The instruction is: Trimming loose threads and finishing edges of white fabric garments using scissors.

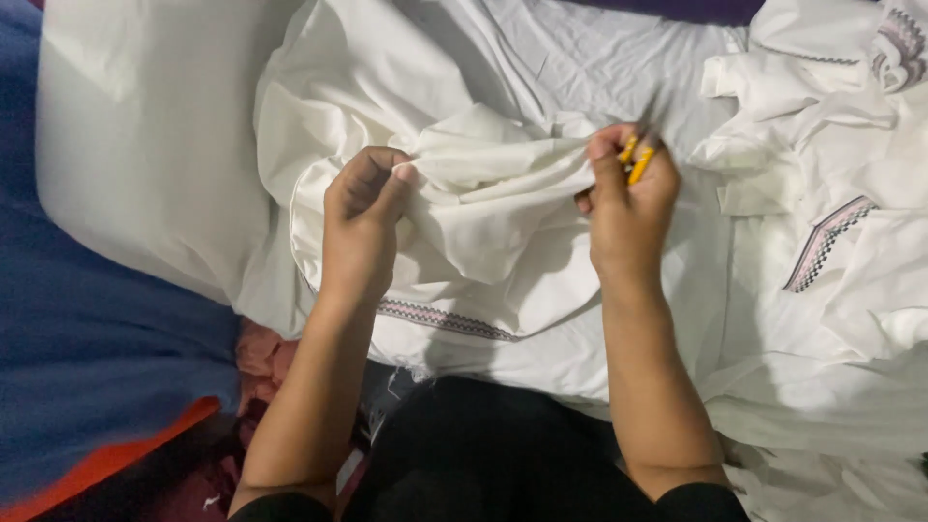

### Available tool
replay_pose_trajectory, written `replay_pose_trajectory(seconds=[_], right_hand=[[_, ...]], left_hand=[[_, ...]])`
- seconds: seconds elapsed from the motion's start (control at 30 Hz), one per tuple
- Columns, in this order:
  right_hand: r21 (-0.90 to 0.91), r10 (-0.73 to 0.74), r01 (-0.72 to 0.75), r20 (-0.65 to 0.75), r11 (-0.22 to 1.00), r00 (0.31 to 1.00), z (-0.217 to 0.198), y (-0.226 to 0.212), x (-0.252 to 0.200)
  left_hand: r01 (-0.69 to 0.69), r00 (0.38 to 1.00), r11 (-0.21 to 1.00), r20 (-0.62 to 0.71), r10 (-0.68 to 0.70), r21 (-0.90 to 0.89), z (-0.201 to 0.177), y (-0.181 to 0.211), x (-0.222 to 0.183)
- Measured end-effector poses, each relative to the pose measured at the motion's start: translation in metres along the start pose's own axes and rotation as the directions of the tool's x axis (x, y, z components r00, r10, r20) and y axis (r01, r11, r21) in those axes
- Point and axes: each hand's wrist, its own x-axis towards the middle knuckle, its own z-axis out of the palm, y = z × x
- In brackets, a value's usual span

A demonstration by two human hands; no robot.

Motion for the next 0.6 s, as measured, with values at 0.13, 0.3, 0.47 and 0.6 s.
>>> replay_pose_trajectory(seconds=[0.13, 0.3, 0.47, 0.6], right_hand=[[-0.340, -0.188, 0.167, -0.028, 0.926, 0.982, -0.003, 0.004, -0.016], [-0.307, -0.527, 0.600, 0.292, 0.739, 0.798, 0.016, -0.036, -0.027], [-0.382, -0.472, 0.562, 0.309, 0.734, 0.826, 0.035, -0.022, -0.024], [-0.359, -0.461, 0.556, 0.320, 0.749, 0.828, 0.050, -0.025, -0.024]], left_hand=[[0.000, 1.000, 0.997, -0.003, 0.000, -0.071, 0.005, 0.003, -0.005], [-0.234, 0.967, 0.970, 0.116, 0.226, 0.062, 0.013, 0.009, -0.008], [-0.311, 0.942, 0.948, 0.155, 0.297, 0.074, 0.019, 0.019, -0.011], [-0.317, 0.927, 0.946, 0.233, 0.295, 0.064, 0.020, 0.008, -0.009]])
